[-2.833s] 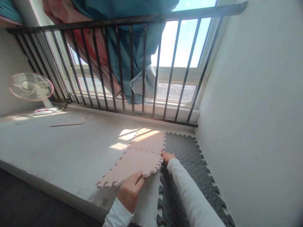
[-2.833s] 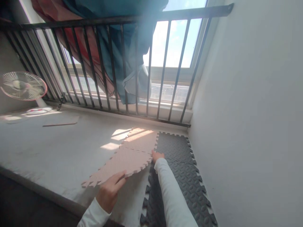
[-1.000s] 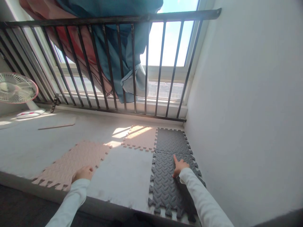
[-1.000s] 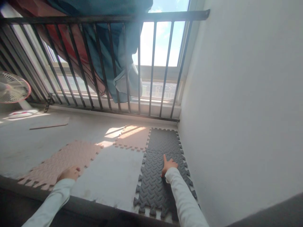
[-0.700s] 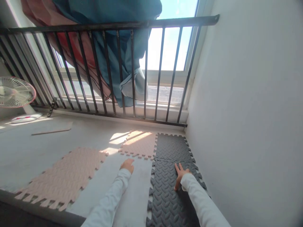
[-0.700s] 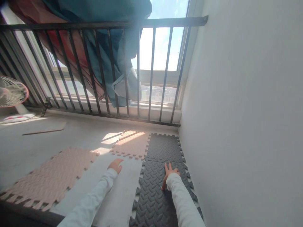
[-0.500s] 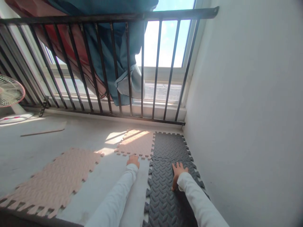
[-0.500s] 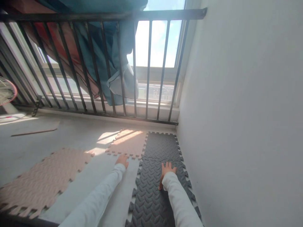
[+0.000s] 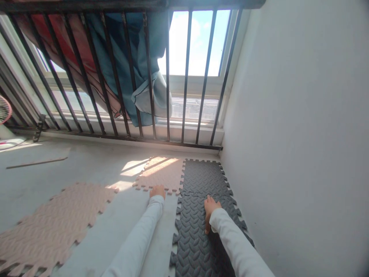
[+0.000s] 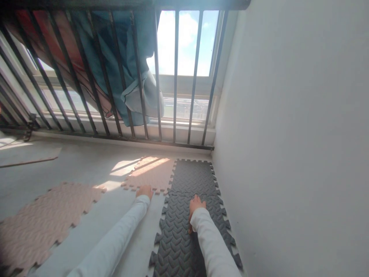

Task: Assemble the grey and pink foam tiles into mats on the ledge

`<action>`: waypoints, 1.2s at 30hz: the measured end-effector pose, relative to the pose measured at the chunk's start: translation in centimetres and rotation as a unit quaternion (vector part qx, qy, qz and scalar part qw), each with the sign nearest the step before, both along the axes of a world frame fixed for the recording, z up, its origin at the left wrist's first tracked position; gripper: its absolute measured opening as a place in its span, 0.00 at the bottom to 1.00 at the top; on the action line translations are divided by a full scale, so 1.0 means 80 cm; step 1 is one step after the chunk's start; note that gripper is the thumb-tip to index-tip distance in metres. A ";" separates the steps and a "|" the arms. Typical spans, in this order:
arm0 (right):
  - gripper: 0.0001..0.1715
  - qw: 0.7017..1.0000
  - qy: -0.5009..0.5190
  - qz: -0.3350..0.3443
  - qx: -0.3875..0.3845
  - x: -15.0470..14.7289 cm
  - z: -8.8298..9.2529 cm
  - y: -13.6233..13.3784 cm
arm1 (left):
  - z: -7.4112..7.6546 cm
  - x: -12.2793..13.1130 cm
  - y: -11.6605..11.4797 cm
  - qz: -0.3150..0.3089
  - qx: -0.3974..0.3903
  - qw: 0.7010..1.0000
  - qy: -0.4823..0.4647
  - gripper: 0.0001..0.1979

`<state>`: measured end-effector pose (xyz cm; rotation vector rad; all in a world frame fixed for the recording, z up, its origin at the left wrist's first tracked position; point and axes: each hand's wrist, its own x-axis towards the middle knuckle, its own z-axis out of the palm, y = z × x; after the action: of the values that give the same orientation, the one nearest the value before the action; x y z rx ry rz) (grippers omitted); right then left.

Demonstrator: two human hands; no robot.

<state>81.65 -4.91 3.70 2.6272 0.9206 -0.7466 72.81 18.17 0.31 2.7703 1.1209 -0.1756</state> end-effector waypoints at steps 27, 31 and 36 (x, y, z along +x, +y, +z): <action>0.62 0.999 0.003 -0.011 0.032 0.000 -0.002 0.002 | 0.202 -0.013 0.127 0.100 0.079 0.954 -0.270 0.07; 0.62 0.999 -0.002 -0.007 0.034 0.001 -0.004 0.002 | 0.259 -0.066 0.155 0.166 0.094 0.919 -0.344 0.08; 0.71 1.000 -0.006 0.003 0.006 0.001 -0.007 0.002 | 0.262 -0.190 0.178 0.194 0.106 0.892 -0.394 0.10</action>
<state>81.75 -4.78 3.16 2.6358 0.9329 -0.7256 57.63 32.45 21.26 2.2771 1.4236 1.0621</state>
